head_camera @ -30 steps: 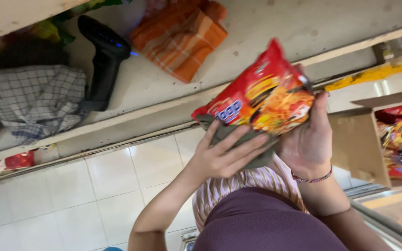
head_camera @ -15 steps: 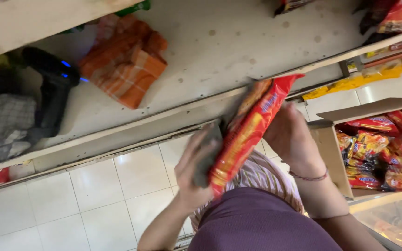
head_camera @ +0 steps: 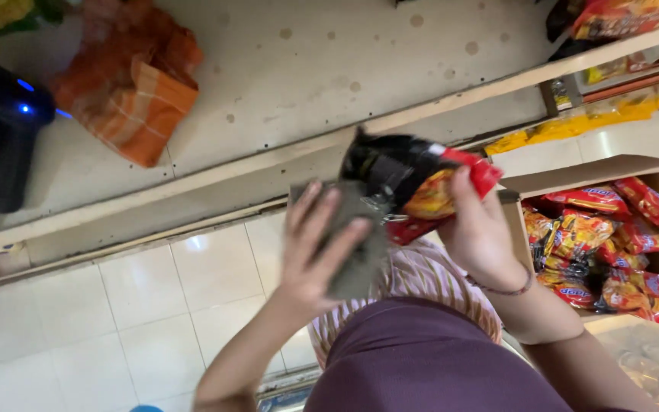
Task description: Cleaning, scanning, and restocking instant noodle packets on store shelves.
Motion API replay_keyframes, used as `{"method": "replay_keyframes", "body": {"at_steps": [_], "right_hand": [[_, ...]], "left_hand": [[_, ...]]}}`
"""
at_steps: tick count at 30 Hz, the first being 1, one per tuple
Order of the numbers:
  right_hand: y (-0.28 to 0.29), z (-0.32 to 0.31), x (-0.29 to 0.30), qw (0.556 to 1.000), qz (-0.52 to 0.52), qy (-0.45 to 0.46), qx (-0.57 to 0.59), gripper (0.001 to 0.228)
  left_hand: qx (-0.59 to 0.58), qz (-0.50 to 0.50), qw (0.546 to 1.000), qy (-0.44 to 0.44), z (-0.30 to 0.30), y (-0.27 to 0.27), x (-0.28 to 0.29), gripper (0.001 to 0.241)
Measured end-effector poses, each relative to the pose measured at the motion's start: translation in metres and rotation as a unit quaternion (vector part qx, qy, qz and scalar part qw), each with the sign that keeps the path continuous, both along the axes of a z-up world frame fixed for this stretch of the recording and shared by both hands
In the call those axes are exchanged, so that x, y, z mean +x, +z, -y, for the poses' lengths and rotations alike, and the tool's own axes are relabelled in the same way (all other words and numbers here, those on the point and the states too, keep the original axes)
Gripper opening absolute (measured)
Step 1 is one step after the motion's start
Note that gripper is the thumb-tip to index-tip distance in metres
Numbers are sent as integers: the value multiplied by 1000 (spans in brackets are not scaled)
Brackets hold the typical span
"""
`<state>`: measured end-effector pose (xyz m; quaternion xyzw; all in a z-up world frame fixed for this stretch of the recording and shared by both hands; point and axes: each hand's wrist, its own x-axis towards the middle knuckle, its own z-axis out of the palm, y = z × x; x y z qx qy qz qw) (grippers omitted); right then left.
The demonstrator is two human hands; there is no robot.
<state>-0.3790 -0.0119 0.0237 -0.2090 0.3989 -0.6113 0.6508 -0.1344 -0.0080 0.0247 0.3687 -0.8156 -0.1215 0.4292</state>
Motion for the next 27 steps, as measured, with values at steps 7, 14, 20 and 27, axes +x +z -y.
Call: {"method": "replay_keyframes", "body": {"at_steps": [7,14,20,27], "right_hand": [[-38,-34,-11,755,-578,105,-291,65],[-5,-16,9,994,28,103,-30,61],[-13,-15,6,984,-90,152,-30,67],[64,19,19,983,118,140,15,67]], "left_hand": [[-186,78,971,125,23,-3,-82,52],[-65,4,982,178,20,28,-85,49],[37,-111,982,148,34,25,-65,55],[-101,135,982,90,6,25,-32,58]]}}
